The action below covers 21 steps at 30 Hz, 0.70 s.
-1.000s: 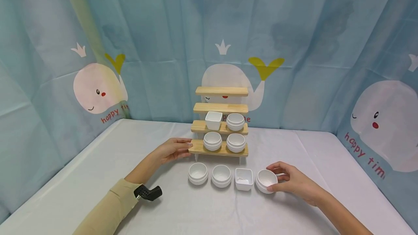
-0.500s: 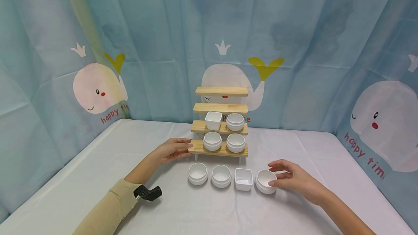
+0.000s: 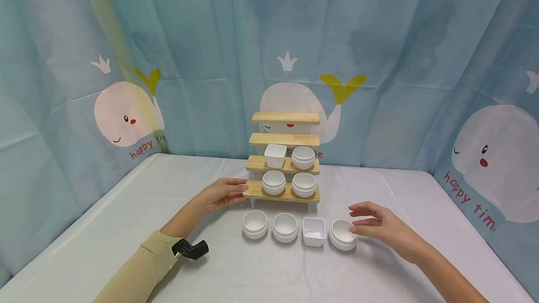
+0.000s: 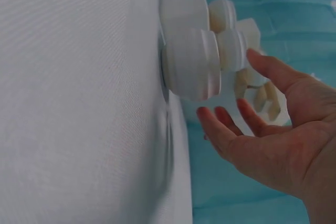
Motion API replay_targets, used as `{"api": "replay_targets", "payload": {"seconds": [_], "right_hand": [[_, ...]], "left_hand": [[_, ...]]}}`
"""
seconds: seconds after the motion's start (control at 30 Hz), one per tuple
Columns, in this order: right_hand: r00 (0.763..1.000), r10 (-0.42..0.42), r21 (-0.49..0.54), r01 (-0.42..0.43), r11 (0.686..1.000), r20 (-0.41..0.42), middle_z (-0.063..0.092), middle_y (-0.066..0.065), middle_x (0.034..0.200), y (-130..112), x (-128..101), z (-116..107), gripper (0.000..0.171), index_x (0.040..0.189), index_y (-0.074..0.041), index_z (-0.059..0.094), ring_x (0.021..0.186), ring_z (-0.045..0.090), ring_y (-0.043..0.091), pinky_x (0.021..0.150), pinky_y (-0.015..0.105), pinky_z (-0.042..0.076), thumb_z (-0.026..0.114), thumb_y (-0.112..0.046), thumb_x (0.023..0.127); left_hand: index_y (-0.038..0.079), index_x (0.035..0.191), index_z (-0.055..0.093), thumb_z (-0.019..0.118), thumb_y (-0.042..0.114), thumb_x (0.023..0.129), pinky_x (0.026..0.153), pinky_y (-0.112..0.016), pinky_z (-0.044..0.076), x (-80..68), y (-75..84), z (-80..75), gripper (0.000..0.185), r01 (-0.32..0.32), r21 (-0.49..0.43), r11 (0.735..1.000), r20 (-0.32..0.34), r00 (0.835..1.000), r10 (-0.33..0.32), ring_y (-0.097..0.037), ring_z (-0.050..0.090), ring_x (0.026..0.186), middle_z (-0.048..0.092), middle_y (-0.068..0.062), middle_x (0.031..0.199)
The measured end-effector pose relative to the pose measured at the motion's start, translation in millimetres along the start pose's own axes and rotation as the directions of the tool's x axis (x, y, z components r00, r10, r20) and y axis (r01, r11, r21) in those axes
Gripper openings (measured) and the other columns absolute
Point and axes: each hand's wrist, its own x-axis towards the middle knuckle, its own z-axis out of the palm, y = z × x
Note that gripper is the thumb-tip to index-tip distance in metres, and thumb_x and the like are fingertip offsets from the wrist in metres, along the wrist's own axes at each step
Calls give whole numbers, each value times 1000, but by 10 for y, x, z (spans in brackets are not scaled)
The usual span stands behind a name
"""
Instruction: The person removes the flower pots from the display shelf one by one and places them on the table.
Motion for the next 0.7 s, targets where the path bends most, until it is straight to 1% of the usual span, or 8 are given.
{"api": "replay_targets", "payload": {"seconds": [0.1, 0.17, 0.43, 0.7], "right_hand": [[1000, 8, 10, -8, 1000, -5, 46, 31, 152, -2, -7, -11, 61, 151, 8, 42, 114, 65, 1, 92, 21, 58, 69, -18, 104], [1000, 12, 13, -11, 1000, -10, 45, 32, 153, -5, -10, -18, 61, 152, 9, 41, 113, 66, -1, 92, 21, 58, 69, -18, 104], [999, 6, -19, -7, 1000, -39, 46, 30, 154, -58, 11, -37, 61, 153, 7, 41, 114, 64, -1, 92, 20, 57, 68, -19, 104], [998, -16, -41, 13, 999, -60, 46, 28, 155, -127, 51, -52, 60, 153, 6, 43, 114, 62, -4, 92, 19, 56, 68, -21, 105]], "left_hand": [[-12, 149, 48, 63, 0, 104, 81, -24, 66, 6, 3, 0, 49, 6, 4, 1000, -1, 1000, -6, -13, 73, 86, 69, -13, 112], [-11, 150, 48, 63, 1, 104, 82, -24, 66, 11, 7, -1, 49, 15, 7, 1000, -5, 1000, -15, -13, 74, 87, 69, -13, 112], [-11, 150, 47, 63, 2, 105, 83, -25, 66, 12, 9, -12, 50, 18, 15, 1000, -12, 1000, -18, -14, 73, 89, 68, -14, 116], [-11, 150, 47, 63, 1, 105, 80, -24, 66, 3, 8, -15, 50, 17, 3, 1000, -10, 1000, -17, -14, 74, 86, 69, -13, 113]]}}
